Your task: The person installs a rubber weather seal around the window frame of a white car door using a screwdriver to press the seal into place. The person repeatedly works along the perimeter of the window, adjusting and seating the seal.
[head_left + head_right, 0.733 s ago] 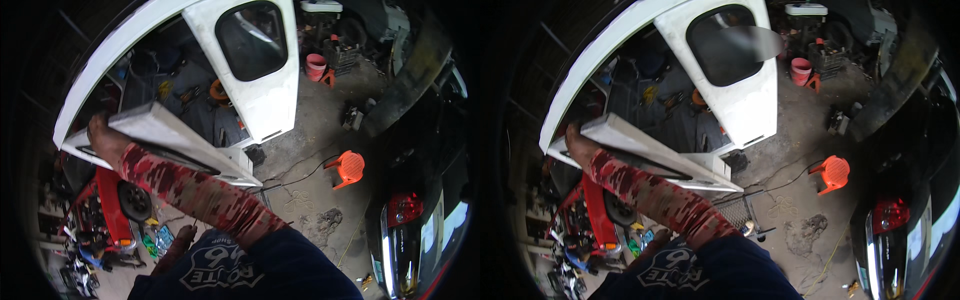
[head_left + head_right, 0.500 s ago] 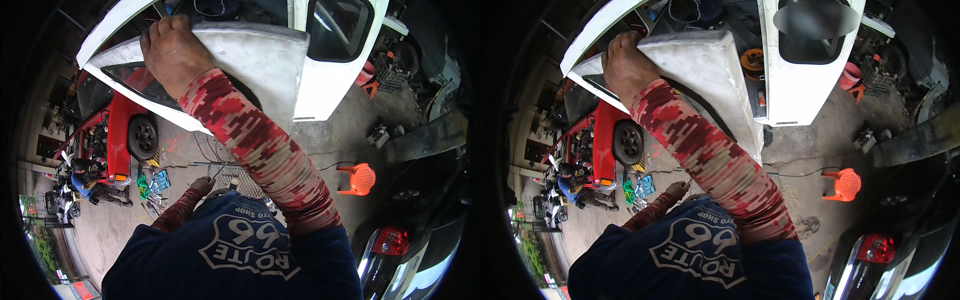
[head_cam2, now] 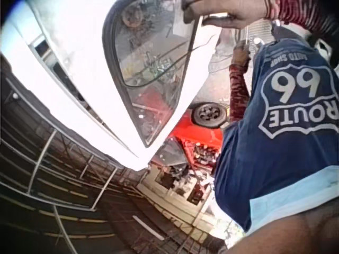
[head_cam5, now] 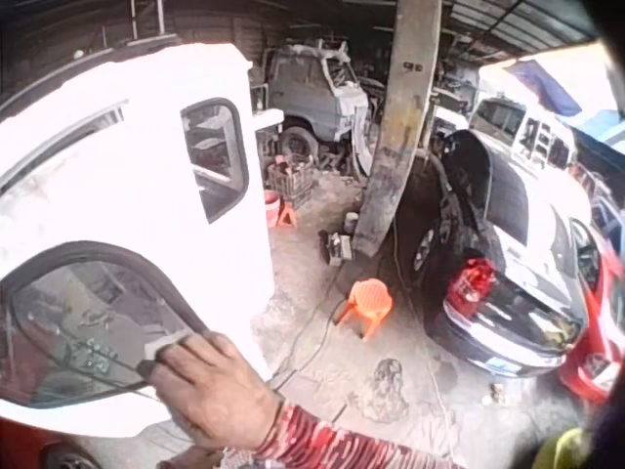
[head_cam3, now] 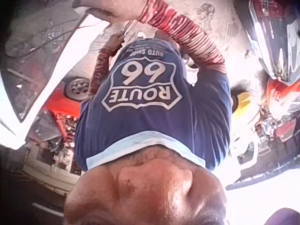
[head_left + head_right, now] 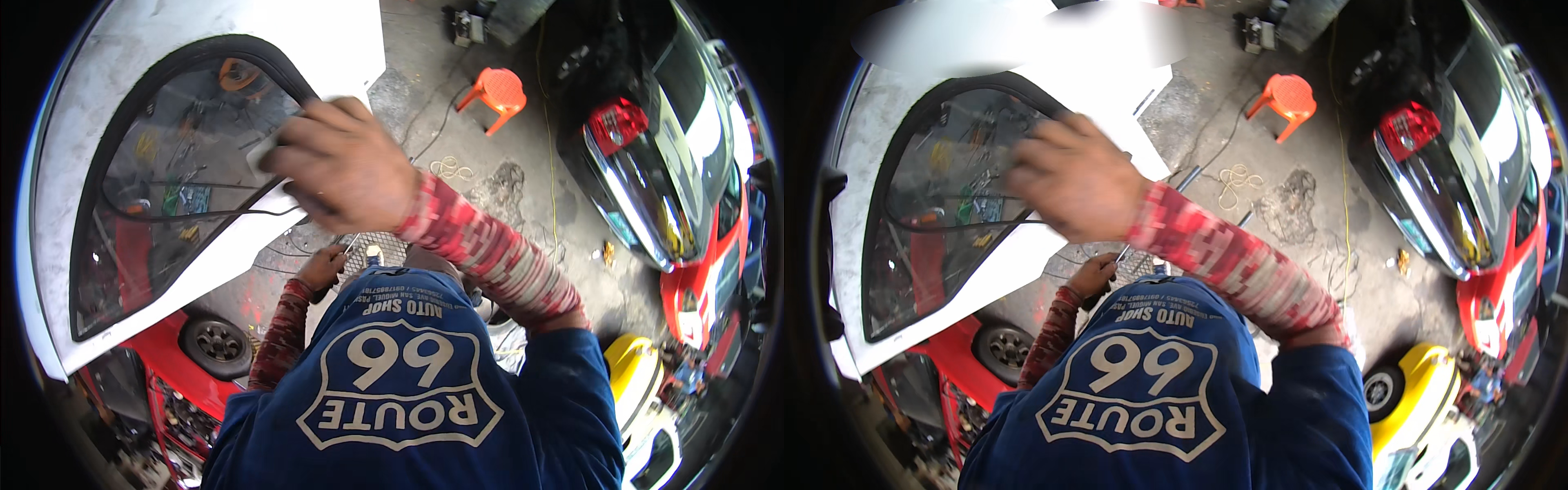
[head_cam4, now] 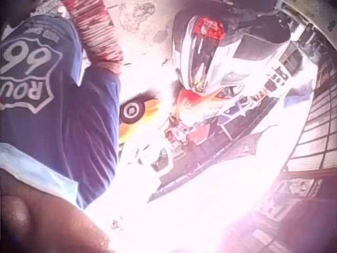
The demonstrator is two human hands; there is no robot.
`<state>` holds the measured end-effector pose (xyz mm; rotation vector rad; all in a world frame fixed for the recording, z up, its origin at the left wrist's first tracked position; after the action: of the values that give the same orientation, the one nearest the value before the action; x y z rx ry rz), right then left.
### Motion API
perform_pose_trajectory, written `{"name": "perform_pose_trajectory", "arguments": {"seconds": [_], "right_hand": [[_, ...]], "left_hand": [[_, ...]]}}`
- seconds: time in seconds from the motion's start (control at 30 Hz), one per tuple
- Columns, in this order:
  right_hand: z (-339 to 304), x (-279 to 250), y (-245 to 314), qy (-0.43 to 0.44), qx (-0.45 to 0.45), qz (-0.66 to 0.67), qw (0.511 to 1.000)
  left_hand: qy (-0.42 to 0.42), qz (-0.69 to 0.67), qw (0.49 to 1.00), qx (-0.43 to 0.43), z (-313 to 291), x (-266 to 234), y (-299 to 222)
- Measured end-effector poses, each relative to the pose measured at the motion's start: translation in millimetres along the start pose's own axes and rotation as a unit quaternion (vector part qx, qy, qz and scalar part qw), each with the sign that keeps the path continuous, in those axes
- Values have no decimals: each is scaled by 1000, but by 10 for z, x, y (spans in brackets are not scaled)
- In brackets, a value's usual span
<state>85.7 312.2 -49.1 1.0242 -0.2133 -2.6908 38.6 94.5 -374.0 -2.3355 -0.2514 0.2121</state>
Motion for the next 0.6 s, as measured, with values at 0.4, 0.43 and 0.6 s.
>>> {"name": "perform_pose_trajectory", "arguments": {"seconds": [0.4, 0.43, 0.6], "right_hand": [[-3595, -47, 28, -171, 785, 232, 548], [-3682, -64, -8, -219, 780, 258, 526], [-4048, -332, -472, -417, 723, 281, 474]], "left_hand": [[343, 129, 910, 193, 387, 1488, -1852], [350, 177, 879, 272, 438, 1696, -1942], [366, 239, 867, 238, 1111, 2179, -1925]]}}
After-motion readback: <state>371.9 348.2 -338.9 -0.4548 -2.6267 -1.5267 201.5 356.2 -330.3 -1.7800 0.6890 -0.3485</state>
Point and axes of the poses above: each hand's wrist, its own z-axis towards the middle knuckle, its own x-axis out of the palm, y = z × x, the point moved 6 cm from there along z, towards the middle knuckle, and after that the axes turned 11 degrees about -z, right-handed, at the moved point
